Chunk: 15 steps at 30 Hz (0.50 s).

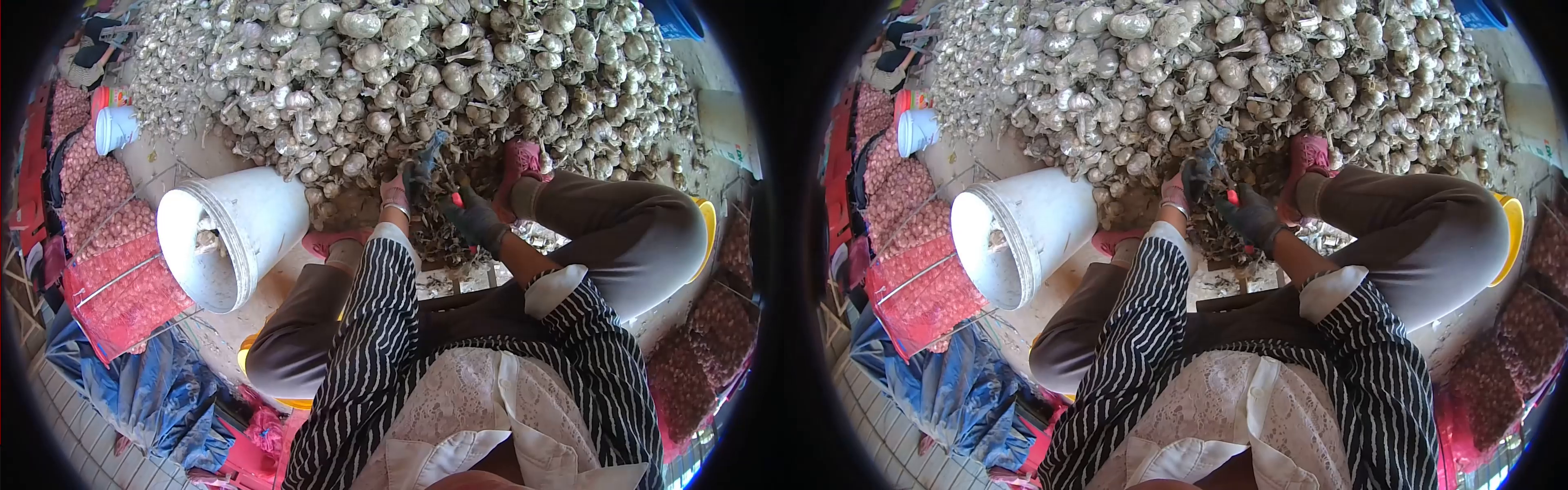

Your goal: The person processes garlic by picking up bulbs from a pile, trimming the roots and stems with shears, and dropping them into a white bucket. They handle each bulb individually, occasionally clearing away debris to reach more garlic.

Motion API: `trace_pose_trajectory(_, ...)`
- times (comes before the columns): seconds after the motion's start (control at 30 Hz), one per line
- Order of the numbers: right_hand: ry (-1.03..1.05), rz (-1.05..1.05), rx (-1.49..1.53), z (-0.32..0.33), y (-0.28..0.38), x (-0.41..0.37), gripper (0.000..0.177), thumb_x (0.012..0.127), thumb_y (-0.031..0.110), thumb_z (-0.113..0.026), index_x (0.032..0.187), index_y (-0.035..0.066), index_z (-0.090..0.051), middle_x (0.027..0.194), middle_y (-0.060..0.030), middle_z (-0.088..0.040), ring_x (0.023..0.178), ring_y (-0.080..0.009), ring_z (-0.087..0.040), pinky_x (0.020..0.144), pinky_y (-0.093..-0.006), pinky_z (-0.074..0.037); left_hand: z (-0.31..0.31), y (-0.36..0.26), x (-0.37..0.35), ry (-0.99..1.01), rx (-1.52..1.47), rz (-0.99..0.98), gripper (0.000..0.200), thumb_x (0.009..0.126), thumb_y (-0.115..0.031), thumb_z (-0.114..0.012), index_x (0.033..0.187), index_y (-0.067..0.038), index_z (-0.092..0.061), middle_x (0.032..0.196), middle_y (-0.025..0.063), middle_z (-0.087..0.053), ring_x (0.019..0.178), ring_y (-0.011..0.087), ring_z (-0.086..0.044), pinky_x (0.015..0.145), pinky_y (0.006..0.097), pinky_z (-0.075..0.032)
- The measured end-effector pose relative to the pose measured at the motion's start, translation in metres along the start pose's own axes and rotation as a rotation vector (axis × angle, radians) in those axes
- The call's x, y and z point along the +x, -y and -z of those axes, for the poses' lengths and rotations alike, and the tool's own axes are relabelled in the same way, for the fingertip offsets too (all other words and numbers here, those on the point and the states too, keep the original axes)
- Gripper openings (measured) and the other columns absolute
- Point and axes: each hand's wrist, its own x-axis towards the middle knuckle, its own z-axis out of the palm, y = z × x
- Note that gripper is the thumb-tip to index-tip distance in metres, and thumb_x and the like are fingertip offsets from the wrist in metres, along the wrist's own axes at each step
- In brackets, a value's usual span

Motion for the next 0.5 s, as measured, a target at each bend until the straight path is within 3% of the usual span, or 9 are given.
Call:
trace_pose_trajectory(0.07,-0.016,0.000,-0.177,0.006,0.009,-0.009,0.050,0.082,0.044,-0.063,0.108,0.002,-0.054,0.092,-0.0202,-0.064,0.089,-0.0349,-0.064,0.079,-0.0410,-0.048,0.006,0.018,-0.035,-0.228,0.358,-0.822,0.041,0.076,-0.020,-0.076,0.108,-0.002,-0.058,0.094,0.0065,-0.065,0.074,0.0188,-0.064,0.069,0.0348,-0.052)
trace_pose_trajectory(0.1,-0.004,0.052,-0.270,0.011,0.015,-0.012,0.051,0.081,0.045,-0.064,0.109,0.003,-0.054,0.095,-0.0223,-0.063,0.093,-0.0373,-0.062,0.081,-0.0424,-0.047,0.018,0.024,-0.028,-0.246,0.387,-0.959,0.051,0.069,-0.005,-0.077,0.114,-0.001,-0.052,0.099,0.0102,-0.063,0.086,0.0209,-0.063,0.079,0.0342,-0.050)
trace_pose_trajectory(0.13,0.008,0.105,-0.365,0.014,0.020,-0.015,0.052,0.080,0.046,-0.064,0.110,0.004,-0.054,0.098,-0.0243,-0.063,0.097,-0.0396,-0.061,0.083,-0.0439,-0.047,0.018,0.024,-0.054,-0.254,0.389,-0.962,0.051,0.069,-0.005,-0.077,0.114,-0.001,-0.052,0.099,0.0102,-0.063,0.086,0.0209,-0.063,0.079,0.0342,-0.050)
trace_pose_trajectory(0.2,-0.009,0.205,-0.404,0.019,0.032,-0.024,0.052,0.081,0.042,-0.064,0.114,0.004,-0.051,0.097,-0.0242,-0.063,0.092,-0.0406,-0.061,0.079,-0.0436,-0.047,0.007,0.018,-0.133,-0.350,0.611,-1.214,0.054,0.066,-0.004,-0.075,0.113,0.000,-0.050,0.112,0.0147,-0.056,0.104,0.0263,-0.057,0.092,0.0377,-0.044)
trace_pose_trajectory(0.27,-0.032,0.311,-0.440,0.020,0.038,-0.024,0.053,0.083,0.037,-0.065,0.119,0.003,-0.048,0.096,-0.0241,-0.063,0.088,-0.0415,-0.061,0.076,-0.0434,-0.048,0.026,0.010,-0.142,-0.269,0.643,-1.270,0.060,0.065,-0.001,-0.072,0.119,-0.001,-0.047,0.119,0.0138,-0.051,0.111,0.0271,-0.052,0.097,0.0380,-0.041)
trace_pose_trajectory(0.33,0.072,0.396,-0.512,0.020,0.040,-0.025,0.049,0.082,0.036,-0.065,0.115,0.003,-0.050,0.096,-0.0234,-0.063,0.087,-0.0403,-0.062,0.076,-0.0435,-0.048,0.026,-0.001,-0.174,-0.157,0.721,-1.511,0.065,0.064,0.001,-0.070,0.124,-0.001,-0.045,0.123,0.0145,-0.049,0.114,0.0281,-0.050,0.100,0.0370,-0.040)
trace_pose_trajectory(0.4,0.077,0.411,-0.478,0.013,0.045,-0.034,0.048,0.082,0.035,-0.065,0.114,0.003,-0.051,0.094,-0.0231,-0.063,0.086,-0.0399,-0.062,0.075,-0.0437,-0.048,0.012,-0.001,-0.208,-0.135,0.588,-1.536,0.069,0.067,0.007,-0.066,0.131,-0.002,-0.041,0.129,0.0126,-0.046,0.119,0.0266,-0.048,0.103,0.0355,-0.037)
trace_pose_trajectory(0.47,0.087,0.425,-0.452,0.008,0.047,-0.044,0.047,0.082,0.034,-0.065,0.113,0.003,-0.052,0.093,-0.0228,-0.063,0.086,-0.0395,-0.062,0.075,-0.0438,-0.048,0.005,-0.004,-0.231,0.244,0.205,-1.107,0.072,0.070,0.013,-0.060,0.135,-0.005,-0.038,0.134,0.0102,-0.043,0.121,0.0220,-0.045,0.104,0.0337,-0.037)
trace_pose_trajectory(0.5,0.109,0.390,-0.441,0.005,0.046,-0.048,0.047,0.081,0.033,-0.066,0.114,0.003,-0.051,0.092,-0.0228,-0.063,0.085,-0.0397,-0.062,0.074,-0.0438,-0.048,0.019,-0.004,-0.204,0.239,0.256,-1.125,0.071,0.072,0.014,-0.061,0.136,-0.006,-0.039,0.134,0.0075,-0.044,0.119,0.0181,-0.046,0.100,0.0323,-0.041)
